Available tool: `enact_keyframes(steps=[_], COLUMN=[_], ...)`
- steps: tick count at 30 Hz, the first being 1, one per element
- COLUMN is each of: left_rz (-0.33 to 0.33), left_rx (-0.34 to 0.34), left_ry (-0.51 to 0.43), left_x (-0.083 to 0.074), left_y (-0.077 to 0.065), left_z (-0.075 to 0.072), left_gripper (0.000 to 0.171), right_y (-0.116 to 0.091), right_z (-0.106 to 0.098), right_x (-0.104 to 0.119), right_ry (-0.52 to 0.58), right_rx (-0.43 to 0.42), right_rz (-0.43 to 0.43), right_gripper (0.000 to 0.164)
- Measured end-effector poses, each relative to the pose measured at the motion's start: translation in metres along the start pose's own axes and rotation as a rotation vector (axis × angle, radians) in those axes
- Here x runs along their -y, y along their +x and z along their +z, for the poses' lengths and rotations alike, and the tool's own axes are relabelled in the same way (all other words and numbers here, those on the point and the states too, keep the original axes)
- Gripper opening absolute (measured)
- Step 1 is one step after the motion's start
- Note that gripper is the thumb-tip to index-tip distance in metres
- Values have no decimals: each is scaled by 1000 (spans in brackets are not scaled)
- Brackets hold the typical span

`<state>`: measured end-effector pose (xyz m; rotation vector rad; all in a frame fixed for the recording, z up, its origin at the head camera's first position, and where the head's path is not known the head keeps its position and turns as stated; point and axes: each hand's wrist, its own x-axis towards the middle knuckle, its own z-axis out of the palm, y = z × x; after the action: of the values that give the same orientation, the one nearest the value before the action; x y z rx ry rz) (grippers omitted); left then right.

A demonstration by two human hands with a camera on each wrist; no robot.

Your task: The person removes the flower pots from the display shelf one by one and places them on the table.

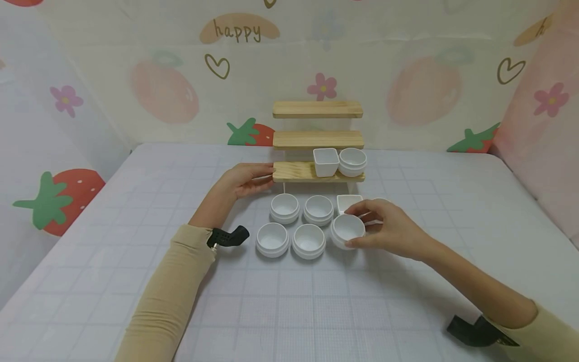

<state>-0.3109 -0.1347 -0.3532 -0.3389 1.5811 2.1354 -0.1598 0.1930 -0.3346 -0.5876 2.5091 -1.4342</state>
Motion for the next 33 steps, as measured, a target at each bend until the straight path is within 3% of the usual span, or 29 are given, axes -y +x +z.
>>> enact_keyframes(steps=[33], left_rz=[-7], left_rx=[-13], left_ry=[8], left_x=[0], left_y=[0], left_z=[-1], left_gripper=[52], right_y=[2], right_z=[10], right_x=[-8], right_ry=[-9], right_rx=[69], right_rz=[20], right_gripper=[57])
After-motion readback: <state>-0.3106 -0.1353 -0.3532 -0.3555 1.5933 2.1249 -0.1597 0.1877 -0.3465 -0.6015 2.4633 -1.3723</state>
